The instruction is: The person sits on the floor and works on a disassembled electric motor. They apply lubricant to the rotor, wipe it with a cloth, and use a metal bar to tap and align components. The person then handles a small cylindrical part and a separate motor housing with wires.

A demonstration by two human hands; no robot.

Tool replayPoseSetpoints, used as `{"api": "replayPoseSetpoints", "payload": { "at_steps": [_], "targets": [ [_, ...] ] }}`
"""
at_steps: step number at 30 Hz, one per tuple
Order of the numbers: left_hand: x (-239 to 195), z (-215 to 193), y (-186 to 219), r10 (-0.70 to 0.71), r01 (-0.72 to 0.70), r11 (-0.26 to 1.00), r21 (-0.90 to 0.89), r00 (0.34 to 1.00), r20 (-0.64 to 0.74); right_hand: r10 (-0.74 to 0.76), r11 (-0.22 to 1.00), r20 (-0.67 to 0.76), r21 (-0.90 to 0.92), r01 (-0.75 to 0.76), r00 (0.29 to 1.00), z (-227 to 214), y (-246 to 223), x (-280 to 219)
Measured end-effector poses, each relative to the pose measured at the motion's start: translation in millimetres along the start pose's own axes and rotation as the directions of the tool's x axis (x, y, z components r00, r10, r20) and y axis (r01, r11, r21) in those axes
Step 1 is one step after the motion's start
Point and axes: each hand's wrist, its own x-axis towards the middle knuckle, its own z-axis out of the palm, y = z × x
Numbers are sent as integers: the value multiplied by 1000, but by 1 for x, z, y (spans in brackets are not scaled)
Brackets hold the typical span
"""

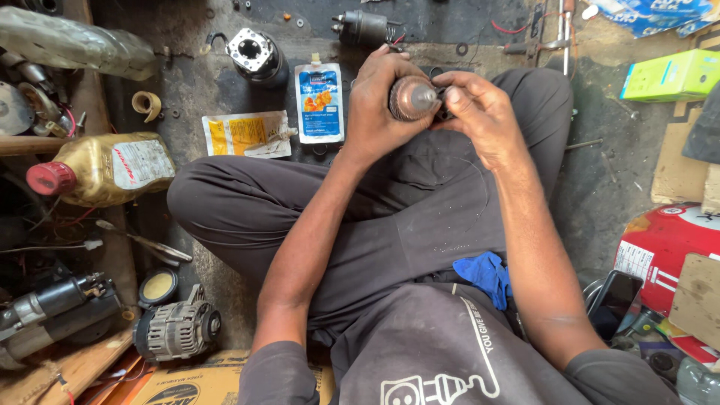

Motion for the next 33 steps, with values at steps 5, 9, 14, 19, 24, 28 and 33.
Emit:
{"api": "replayPoseSetpoints", "payload": {
  "at_steps": [5,9,14,19,24,28,33],
  "targets": [
    [4,1,5,-60,58,998,-40,997,-45,17,998,-26,57,-15,1000,-5,3,-1],
    [5,2,10,30,-32,999,-31,997,-69,9,998,-26,56,-7,1000,-10,5,-1],
    [14,-6,15,-116,124,976,-181,992,53,-44,996,-40,72,47,998,-10,9,-7],
    [20,-8,22,-59,103,979,-177,969,241,-44,998,-116,34,48,992,-8,17,-9],
    [17,-16,19,22,7,990,-143,979,203,-60,997,-41,-56,58,997,-9,12,-3],
    [15,-16,16,-59,86,990,-108,970,234,37,998,-21,-49,-38,999,-11,0,-3],
    [14,-15,20,50,-24,988,-152,984,173,31,998,-127,-52,-38,991,-2,3,0]
  ]
}}
